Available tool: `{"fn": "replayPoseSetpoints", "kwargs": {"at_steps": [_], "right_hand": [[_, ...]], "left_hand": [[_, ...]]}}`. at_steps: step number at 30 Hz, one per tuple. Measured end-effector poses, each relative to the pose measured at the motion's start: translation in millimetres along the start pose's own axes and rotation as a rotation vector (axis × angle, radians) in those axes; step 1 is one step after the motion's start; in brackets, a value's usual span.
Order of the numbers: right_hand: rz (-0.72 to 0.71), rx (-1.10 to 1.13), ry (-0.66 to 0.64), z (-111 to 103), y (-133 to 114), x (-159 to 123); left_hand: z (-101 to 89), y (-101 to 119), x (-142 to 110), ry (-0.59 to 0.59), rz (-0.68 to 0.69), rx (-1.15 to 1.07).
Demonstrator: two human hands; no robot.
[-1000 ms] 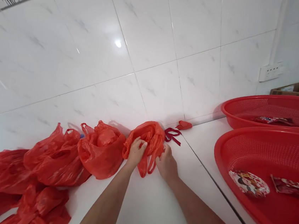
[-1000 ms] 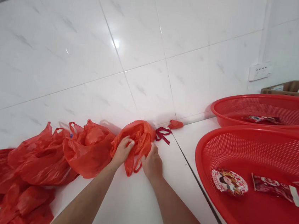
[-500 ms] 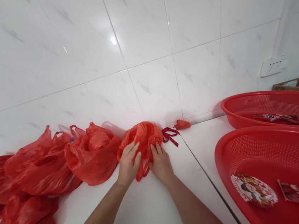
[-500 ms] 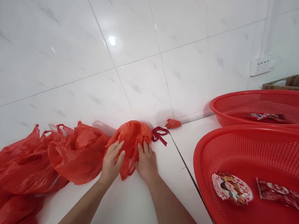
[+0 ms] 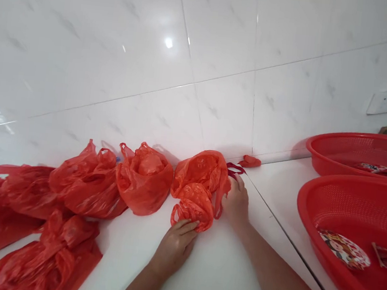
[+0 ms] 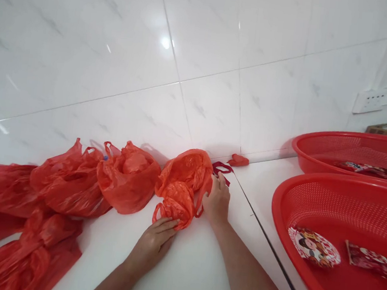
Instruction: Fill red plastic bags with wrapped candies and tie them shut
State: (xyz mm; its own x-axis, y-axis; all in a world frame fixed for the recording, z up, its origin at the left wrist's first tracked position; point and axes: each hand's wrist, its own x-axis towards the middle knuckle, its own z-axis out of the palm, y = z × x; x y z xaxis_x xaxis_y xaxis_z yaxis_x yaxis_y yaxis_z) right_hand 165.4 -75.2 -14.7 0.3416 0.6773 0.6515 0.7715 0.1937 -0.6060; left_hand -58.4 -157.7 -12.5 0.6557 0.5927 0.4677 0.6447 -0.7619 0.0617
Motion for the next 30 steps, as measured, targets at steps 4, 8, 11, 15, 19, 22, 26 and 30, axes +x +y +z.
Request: {"fn": "replayPoseSetpoints", "kwargs": {"at_steps": [4, 8, 11, 15, 19, 22, 26, 30], "right_hand": [[-0.197, -0.009, 0.031, -18, -14, -18], [-0.465, 0.045, -0.082, -38, -43, -52], [-0.495, 0.052, -0.278, -43, -56, -77], [-0.103, 0.247, -0.436, -40, -51, -89], [0.182, 0.452, -0.455, -44, -36, -80], [0.318, 0.572, -0.423, -53, -22, -70], [0.512, 0.762, -0.331, -71, 2, -54], [0.651, 0.839, -0.188, -84, 20, -43]], "left_hand": [[-4.7, 5, 2, -0.043, -0.014, -0.084], [-6.3, 11, -1, -0.071, -0.01, -0.126], [-9.1, 20, -6, -0.081, 0.009, -0.163], [-15.9, 36, -18, -0.1, -0.034, -0.184], [-24.4, 43, -27, -0.145, -0.219, -0.149], [-30.0, 34, -31, -0.129, -0.309, -0.141], [-35.6, 13, -37, -0.115, -0.424, -0.133], [-38.5, 1, -43, -0.097, -0.485, -0.127]]}}
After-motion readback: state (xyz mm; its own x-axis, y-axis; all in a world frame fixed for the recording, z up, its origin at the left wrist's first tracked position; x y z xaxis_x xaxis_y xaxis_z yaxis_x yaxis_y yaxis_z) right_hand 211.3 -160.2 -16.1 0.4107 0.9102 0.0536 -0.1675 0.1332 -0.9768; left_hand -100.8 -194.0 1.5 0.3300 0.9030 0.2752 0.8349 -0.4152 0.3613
